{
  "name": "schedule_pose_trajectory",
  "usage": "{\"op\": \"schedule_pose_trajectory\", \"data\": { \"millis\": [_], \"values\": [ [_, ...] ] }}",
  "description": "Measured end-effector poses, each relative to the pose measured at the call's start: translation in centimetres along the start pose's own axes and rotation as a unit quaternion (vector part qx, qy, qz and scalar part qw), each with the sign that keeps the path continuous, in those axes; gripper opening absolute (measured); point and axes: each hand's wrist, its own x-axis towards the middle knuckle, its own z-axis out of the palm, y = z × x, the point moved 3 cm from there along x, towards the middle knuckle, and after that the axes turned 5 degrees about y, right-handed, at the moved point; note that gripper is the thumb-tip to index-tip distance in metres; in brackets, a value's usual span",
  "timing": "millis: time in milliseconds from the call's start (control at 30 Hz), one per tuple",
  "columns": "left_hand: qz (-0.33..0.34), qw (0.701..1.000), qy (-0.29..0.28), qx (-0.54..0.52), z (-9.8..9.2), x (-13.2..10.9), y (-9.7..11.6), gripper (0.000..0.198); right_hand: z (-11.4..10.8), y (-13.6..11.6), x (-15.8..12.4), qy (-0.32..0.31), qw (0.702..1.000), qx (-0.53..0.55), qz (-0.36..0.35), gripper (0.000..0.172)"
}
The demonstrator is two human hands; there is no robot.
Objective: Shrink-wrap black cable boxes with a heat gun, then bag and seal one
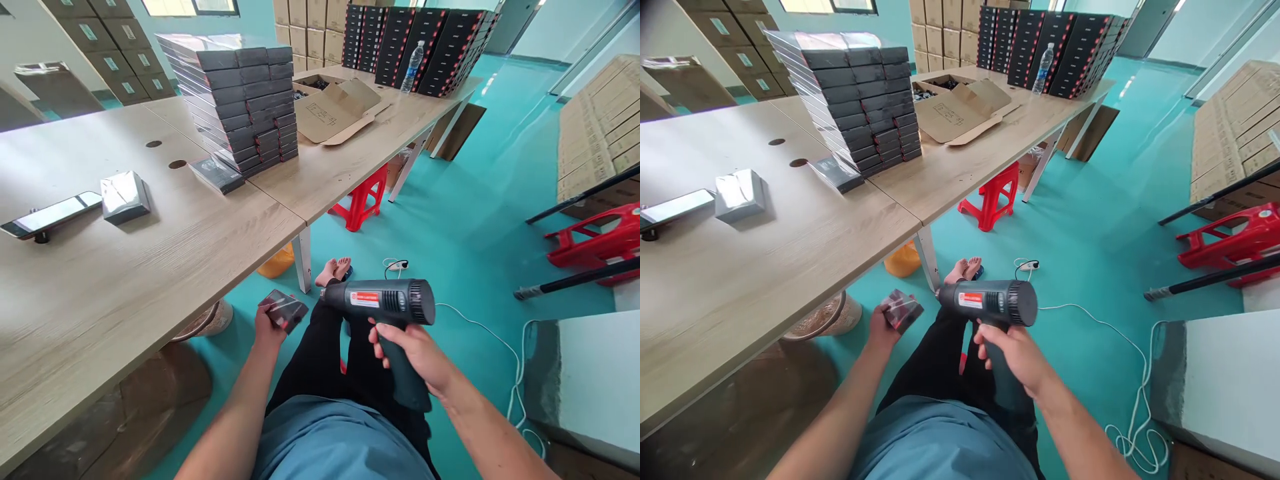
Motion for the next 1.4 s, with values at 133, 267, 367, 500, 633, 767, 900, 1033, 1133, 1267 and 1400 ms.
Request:
{"op": "schedule_pose_trajectory", "data": {
  "millis": [133, 267, 367, 500, 633, 767, 900, 1033, 1133, 1267, 1400],
  "values": [
    [-0.016, 0.998, 0.012, 0.061, -0.2, -0.7, 0.2, 0.02, -1.9, 0.2, -0.9, -0.07, 0.995, 0.032, 0.065, 0.034],
    [-0.054, 0.987, -0.048, 0.147, 0.2, -0.8, -0.6, 0.02, -1.9, -0.9, -0.1, -0.068, 0.995, 0.043, 0.059, 0.03],
    [-0.059, 0.979, -0.07, 0.182, 0.7, -0.8, -1.1, 0.021, -0.8, -3.0, 2.0, -0.051, 0.998, 0.039, 0.011, 0.027],
    [-0.02, 0.974, -0.065, 0.218, 1.4, -1.1, -0.8, 0.017, 0.7, -5.8, 3.9, -0.071, 0.996, -0.022, -0.043, 0.025],
    [0.008, 0.974, -0.061, 0.217, 1.7, -1.4, -0.3, 0.014, 1.5, -6.0, 2.9, -0.123, 0.985, -0.114, -0.046, 0.021],
    [0.015, 0.977, -0.059, 0.206, 1.5, -1.2, 0.0, 0.011, 1.0, -3.6, 0.3, -0.177, 0.961, -0.213, 0.002, 0.016],
    [0.013, 0.982, -0.033, 0.186, 1.2, -0.8, 0.2, 0.012, -0.1, -1.5, -1.5, -0.158, 0.961, -0.224, 0.041, 0.017],
    [0.008, 0.987, -0.03, 0.16, 1.5, -0.8, 0.4, 0.015, -0.8, -0.5, -2.0, -0.102, 0.978, -0.176, 0.046, 0.031],
    [0.016, 0.99, -0.025, 0.134, 1.7, -0.9, 0.6, 0.016, -0.6, 0.5, -2.0, -0.115, 0.982, -0.142, 0.057, 0.034],
    [0.021, 0.993, -0.014, 0.115, 1.6, -0.8, 1.0, 0.014, -0.7, 1.6, -1.7, -0.094, 0.989, -0.094, 0.06, 0.032],
    [0.019, 0.994, -0.023, 0.104, 1.4, -0.6, 1.2, 0.018, -0.9, 1.6, -1.4, -0.09, 0.99, -0.086, 0.061, 0.033]
  ]
}}
